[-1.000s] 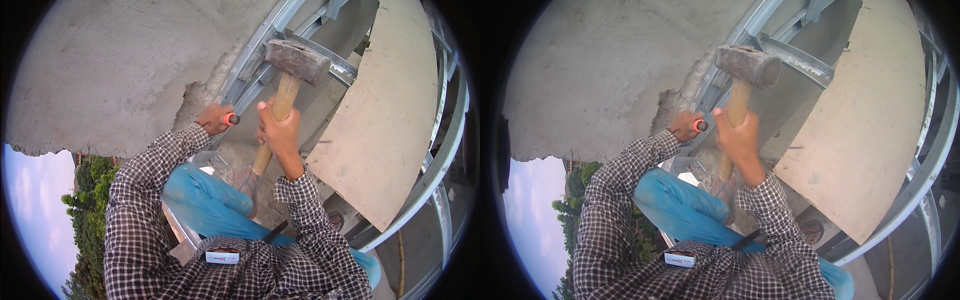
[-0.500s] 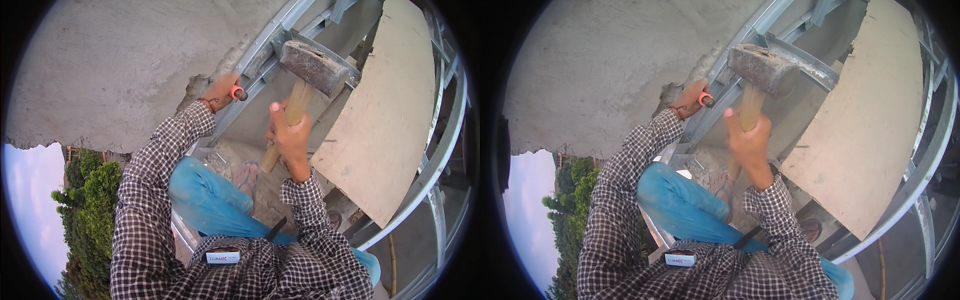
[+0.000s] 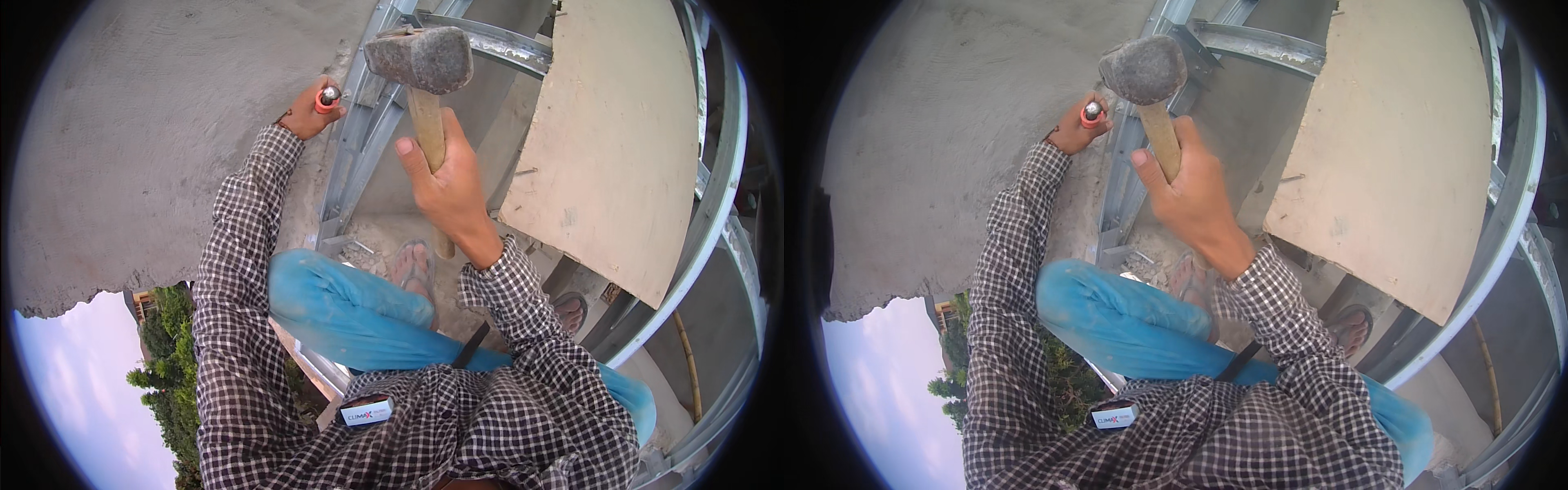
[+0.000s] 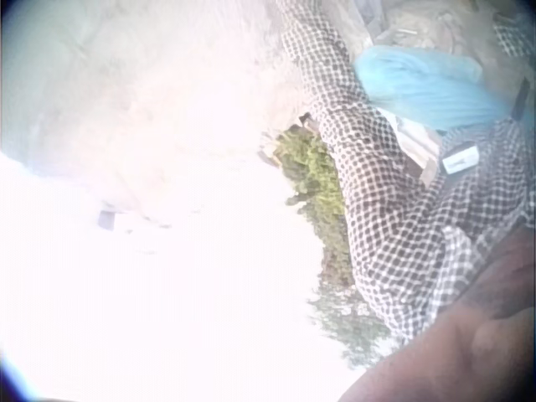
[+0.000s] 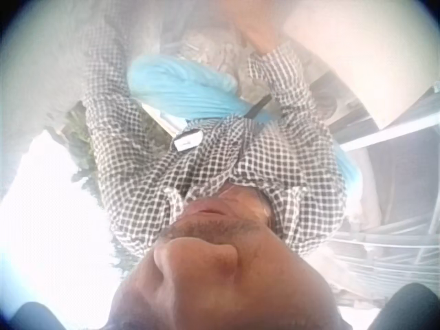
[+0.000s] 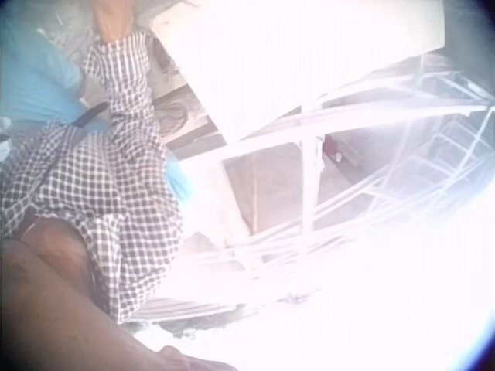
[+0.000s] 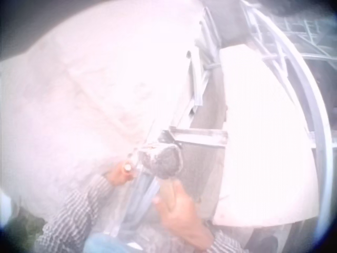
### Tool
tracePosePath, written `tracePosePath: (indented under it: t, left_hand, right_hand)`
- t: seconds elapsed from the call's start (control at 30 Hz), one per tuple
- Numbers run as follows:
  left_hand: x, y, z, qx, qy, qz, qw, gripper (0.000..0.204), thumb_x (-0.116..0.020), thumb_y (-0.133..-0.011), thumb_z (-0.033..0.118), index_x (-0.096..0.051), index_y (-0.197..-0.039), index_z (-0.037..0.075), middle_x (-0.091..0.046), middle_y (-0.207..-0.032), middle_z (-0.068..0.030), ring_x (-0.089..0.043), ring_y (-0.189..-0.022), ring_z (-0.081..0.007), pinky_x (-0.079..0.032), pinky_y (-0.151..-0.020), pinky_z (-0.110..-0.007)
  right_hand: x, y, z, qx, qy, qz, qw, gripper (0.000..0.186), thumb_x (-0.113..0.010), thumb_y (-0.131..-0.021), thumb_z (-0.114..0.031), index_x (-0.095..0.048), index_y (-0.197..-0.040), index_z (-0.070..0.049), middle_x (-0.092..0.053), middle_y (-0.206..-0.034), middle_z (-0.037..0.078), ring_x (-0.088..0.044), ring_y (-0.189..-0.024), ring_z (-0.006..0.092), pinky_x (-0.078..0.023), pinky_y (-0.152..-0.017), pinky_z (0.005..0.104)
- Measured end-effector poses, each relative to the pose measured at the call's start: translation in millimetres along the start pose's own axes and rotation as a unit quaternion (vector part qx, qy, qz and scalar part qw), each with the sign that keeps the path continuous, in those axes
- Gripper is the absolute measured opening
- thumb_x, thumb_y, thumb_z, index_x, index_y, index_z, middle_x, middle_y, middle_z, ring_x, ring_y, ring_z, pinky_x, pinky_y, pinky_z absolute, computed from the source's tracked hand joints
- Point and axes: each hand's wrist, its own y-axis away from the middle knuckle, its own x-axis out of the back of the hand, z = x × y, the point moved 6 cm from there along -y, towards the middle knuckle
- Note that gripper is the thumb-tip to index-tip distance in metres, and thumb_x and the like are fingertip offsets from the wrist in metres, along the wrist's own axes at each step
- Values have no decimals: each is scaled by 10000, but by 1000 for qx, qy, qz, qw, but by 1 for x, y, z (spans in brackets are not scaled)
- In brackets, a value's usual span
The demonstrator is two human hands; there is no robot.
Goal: The person positions a metal frame on a roof structure, then places a large board onto the frame. They use a hammer and a punch tool to secure the board to the frame by repeatedly striking the punch.
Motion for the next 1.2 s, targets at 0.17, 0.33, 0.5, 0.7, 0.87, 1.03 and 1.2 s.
tracePosePath:
  t: [0.17,0.33,0.5,0.7,0.87,1.03,1.2]
  left_hand:
    - [0,14,6,98,48,-15,994,255,-744,-909,252,-566,-909,70,-577,-806,-41,-547,-820,-179,-466,-771,-364]
    - [-65,63,36,-101,-166,31,980,267,-765,-859,266,-564,-844,91,-574,-783,-71,-562,-787,-253,-461,-770,-402]
    - [-132,160,-1,-181,-241,-27,953,209,-762,-815,194,-573,-863,120,-570,-812,-61,-586,-866,-275,-438,-823,-414]
    - [-155,204,9,-70,-219,64,971,198,-755,-810,179,-571,-849,117,-572,-830,-67,-584,-860,-280,-437,-819,-418]
    - [-125,158,41,-142,-245,126,951,207,-754,-827,202,-569,-837,109,-570,-808,-75,-563,-835,-296,-422,-788,-424]
    - [-153,208,-13,58,-186,91,977,220,-754,-851,206,-573,-892,88,-623,-810,-117,-615,-827,-332,-457,-788,-438]
    - [-126,202,6,131,-74,65,987,258,-764,-864,217,-553,-919,79,-664,-824,-133,-657,-776,-329,-504,-668,-423]
  right_hand:
    - [-3,17,11,-3,-19,-23,1000,395,-647,-977,-364,-538,-1060,6,-533,-646,95,-550,-583,160,-441,-551,341]
    - [0,13,12,-15,-39,-12,999,402,-640,-984,-374,-547,-1093,2,-550,-695,80,-549,-638,144,-449,-585,337]
    - [-3,8,10,-48,-56,-15,997,408,-638,-989,-374,-556,-1121,3,-549,-743,56,-532,-686,125,-447,-616,321]
    - [-3,8,12,-103,-76,-4,992,393,-653,-986,-355,-562,-1123,2,-520,-758,2,-506,-684,102,-432,-611,293]
    - [-5,5,1,-161,-119,-22,979,397,-661,-985,-345,-554,-1137,6,-524,-798,-3,-498,-707,82,-428,-620,268]
    - [-12,9,4,-94,-72,-20,993,475,-664,-982,-371,-555,-1233,17,-550,-842,17,-517,-761,95,-448,-670,281]
    - [-5,12,15,-75,-66,-23,995,523,-664,-978,-404,-560,-1264,22,-581,-883,35,-548,-817,124,-466,-723,306]
